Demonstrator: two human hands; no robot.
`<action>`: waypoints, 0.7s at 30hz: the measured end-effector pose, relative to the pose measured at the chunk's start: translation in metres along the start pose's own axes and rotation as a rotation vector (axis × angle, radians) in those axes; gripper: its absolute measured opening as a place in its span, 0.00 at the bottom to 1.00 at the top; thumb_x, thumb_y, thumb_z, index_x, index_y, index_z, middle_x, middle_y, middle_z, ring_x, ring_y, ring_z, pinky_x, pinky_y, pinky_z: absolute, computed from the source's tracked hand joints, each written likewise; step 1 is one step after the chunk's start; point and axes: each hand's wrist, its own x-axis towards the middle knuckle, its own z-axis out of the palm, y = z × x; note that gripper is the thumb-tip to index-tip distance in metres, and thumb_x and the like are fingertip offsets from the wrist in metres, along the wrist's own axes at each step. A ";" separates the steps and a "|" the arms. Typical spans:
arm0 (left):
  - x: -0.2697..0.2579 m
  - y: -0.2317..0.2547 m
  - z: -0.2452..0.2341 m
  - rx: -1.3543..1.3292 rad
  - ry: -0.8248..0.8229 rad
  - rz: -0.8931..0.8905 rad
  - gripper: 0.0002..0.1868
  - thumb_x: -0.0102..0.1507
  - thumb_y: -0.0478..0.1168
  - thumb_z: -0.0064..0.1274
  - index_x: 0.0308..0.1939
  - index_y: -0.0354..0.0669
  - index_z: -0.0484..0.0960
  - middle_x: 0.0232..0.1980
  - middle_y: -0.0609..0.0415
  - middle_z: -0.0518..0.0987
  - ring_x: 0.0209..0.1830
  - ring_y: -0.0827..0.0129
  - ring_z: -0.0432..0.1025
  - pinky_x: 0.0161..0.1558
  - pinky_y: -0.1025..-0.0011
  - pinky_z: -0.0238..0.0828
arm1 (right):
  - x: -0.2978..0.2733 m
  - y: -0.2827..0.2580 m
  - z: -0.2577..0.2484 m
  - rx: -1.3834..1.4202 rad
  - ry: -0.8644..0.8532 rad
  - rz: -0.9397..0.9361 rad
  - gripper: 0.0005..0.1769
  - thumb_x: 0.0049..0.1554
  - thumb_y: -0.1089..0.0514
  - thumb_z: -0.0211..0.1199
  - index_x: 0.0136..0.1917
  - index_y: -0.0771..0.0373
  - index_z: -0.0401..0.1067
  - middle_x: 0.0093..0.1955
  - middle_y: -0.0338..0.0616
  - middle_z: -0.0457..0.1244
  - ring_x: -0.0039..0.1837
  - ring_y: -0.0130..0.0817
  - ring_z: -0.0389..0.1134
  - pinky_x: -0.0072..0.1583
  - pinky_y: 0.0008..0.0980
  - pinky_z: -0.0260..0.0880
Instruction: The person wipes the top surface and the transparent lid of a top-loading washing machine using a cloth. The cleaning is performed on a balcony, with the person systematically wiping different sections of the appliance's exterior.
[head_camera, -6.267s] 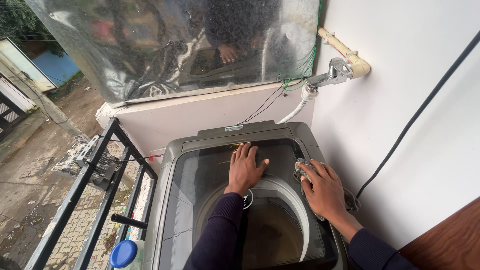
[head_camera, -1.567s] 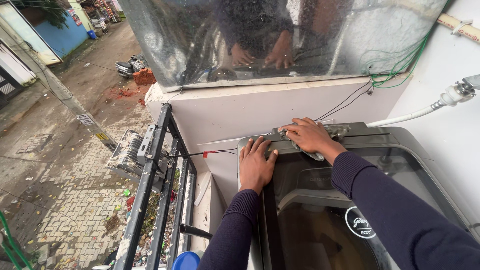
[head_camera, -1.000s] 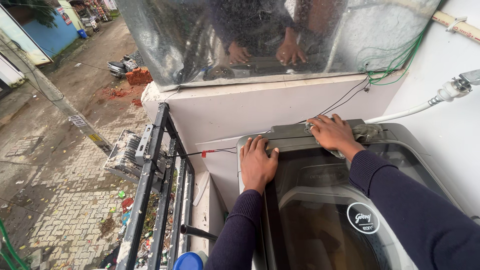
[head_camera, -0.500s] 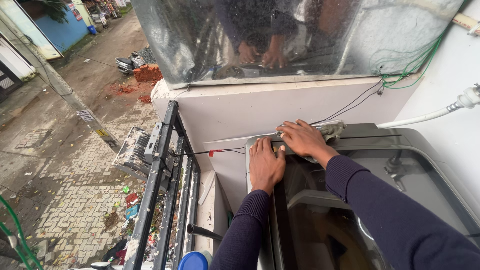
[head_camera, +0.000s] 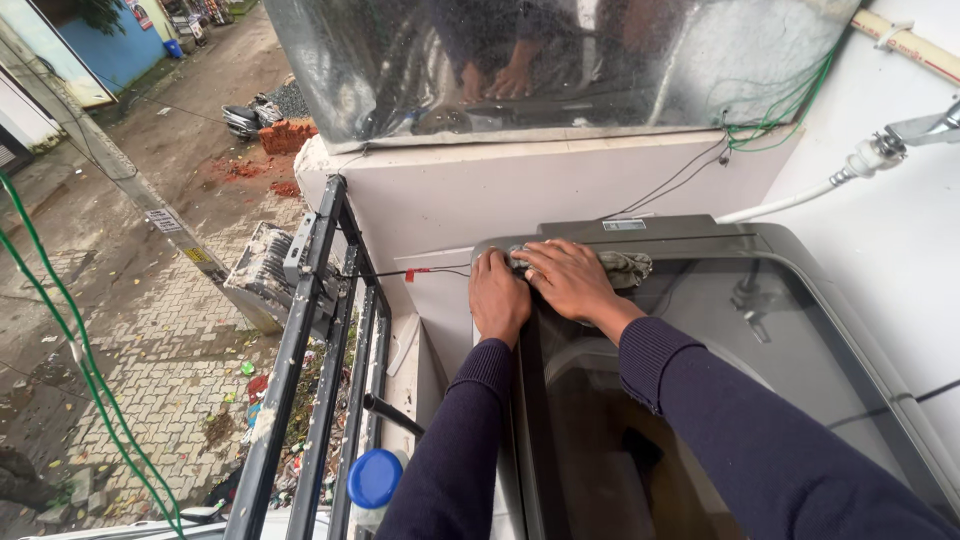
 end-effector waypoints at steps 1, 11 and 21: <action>-0.006 -0.001 -0.001 0.005 0.020 0.014 0.20 0.62 0.37 0.47 0.57 0.33 0.74 0.65 0.43 0.74 0.69 0.47 0.65 0.70 0.57 0.57 | -0.002 0.000 0.003 -0.001 0.005 -0.020 0.28 0.65 0.40 0.45 0.77 0.39 0.59 0.79 0.33 0.54 0.81 0.41 0.48 0.78 0.51 0.41; -0.067 0.011 -0.041 0.054 0.006 -0.006 0.22 0.68 0.41 0.45 0.64 0.36 0.72 0.72 0.44 0.69 0.75 0.49 0.59 0.72 0.55 0.53 | 0.022 -0.004 -0.009 -0.037 -0.165 -0.026 0.28 0.65 0.37 0.43 0.76 0.38 0.60 0.80 0.32 0.52 0.82 0.38 0.47 0.78 0.51 0.47; -0.064 0.026 -0.057 0.001 -0.002 -0.065 0.18 0.66 0.39 0.47 0.59 0.36 0.75 0.69 0.48 0.71 0.74 0.53 0.60 0.68 0.56 0.60 | 0.074 -0.014 0.013 0.007 -0.171 -0.077 0.29 0.63 0.40 0.47 0.77 0.39 0.60 0.81 0.37 0.50 0.82 0.42 0.46 0.77 0.51 0.48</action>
